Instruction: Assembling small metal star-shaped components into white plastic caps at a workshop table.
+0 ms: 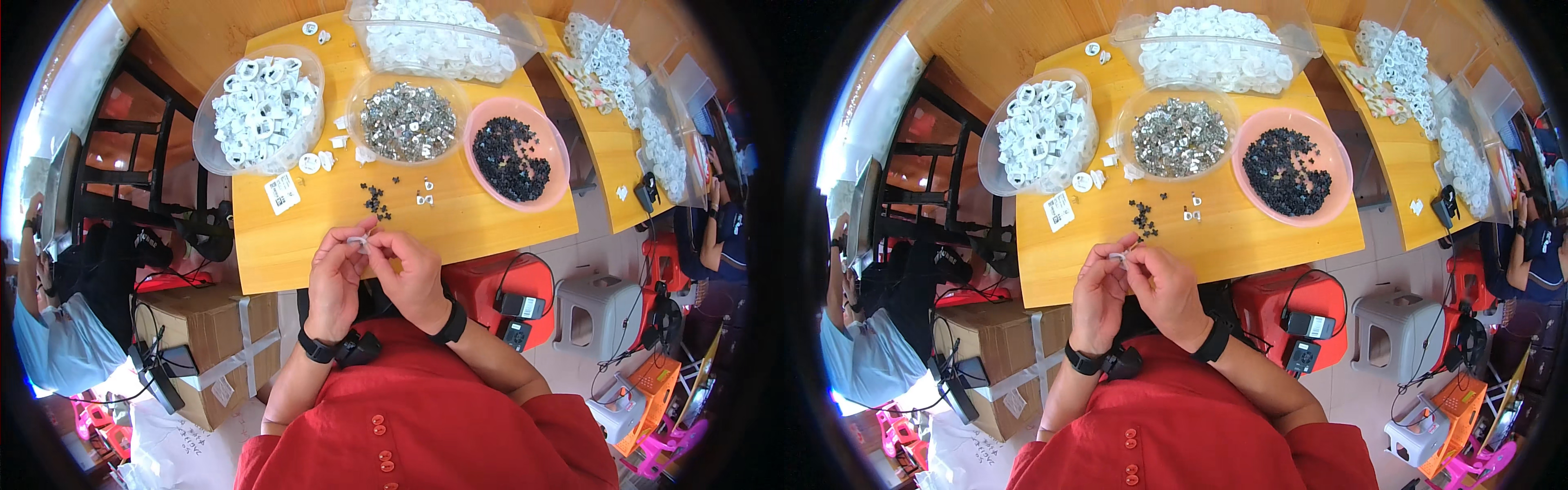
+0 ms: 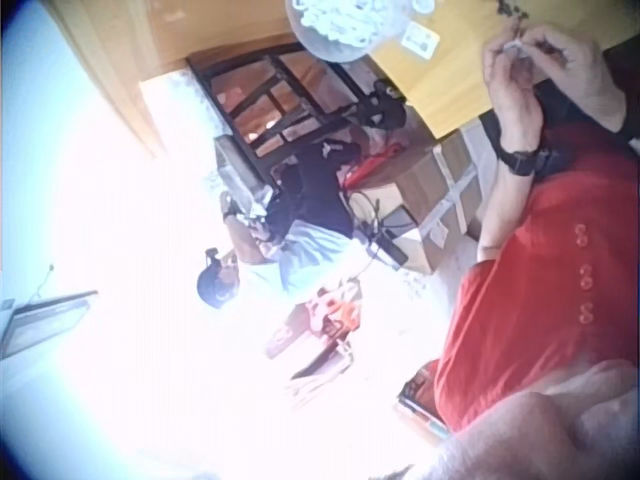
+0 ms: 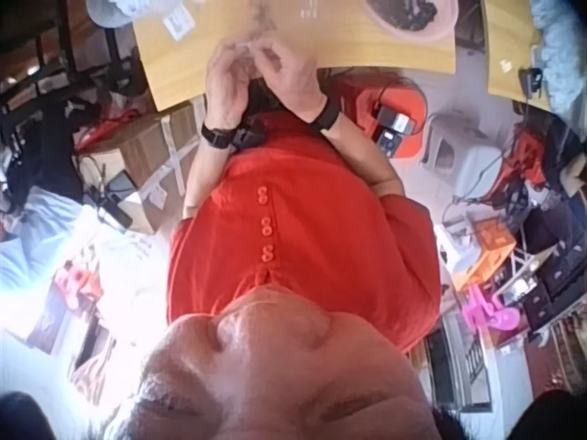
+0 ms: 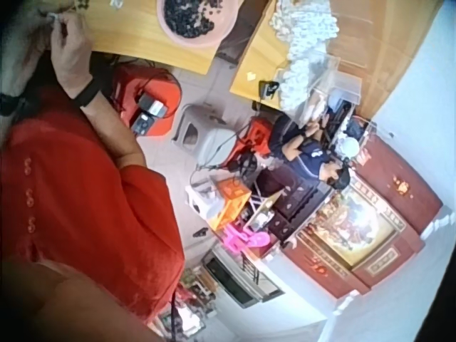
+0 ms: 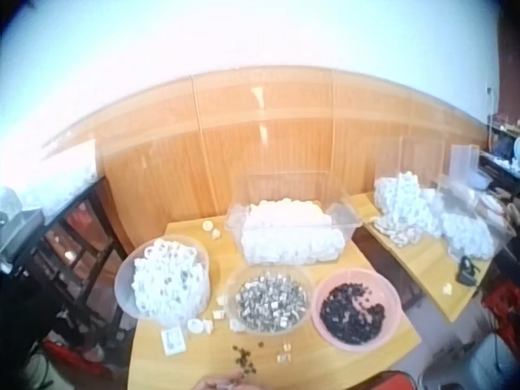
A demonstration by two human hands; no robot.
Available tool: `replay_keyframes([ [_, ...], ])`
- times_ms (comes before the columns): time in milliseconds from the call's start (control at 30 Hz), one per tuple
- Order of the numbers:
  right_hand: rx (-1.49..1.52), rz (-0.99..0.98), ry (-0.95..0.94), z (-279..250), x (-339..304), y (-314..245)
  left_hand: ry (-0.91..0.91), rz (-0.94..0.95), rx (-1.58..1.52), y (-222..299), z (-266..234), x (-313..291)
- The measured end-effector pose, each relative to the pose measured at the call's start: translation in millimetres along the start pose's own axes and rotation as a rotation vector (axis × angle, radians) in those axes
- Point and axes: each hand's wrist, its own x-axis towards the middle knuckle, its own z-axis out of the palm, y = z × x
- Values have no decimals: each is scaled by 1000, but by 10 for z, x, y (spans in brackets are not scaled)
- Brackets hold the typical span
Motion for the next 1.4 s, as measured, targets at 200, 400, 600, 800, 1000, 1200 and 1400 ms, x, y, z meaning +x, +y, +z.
replay_keyframes([
  [200, 83, 71, -1, 32, 9, -8, -31, -22, 3, 72, 10, 5],
  [400, 208, 182, -5, 65, 51, -41, -7, 47, 124, 85, 39, -19],
  [600, -98, -126, -13, 124, 15, -29, -12, 43, 73, 38, -106, 5],
  [800, 522, 456, -152, -62, 135, 55, -156, -18, 136, 192, -93, -26],
  [1000, 280, 506, -202, -261, 275, 98, -190, -89, 140, 196, -320, 35],
  [1200, -747, -136, -36, -429, 706, 227, -179, -55, 2, 139, -395, 94],
  [1400, -922, -157, -134, -239, 741, 415, -172, -51, -8, 101, -382, 107],
])
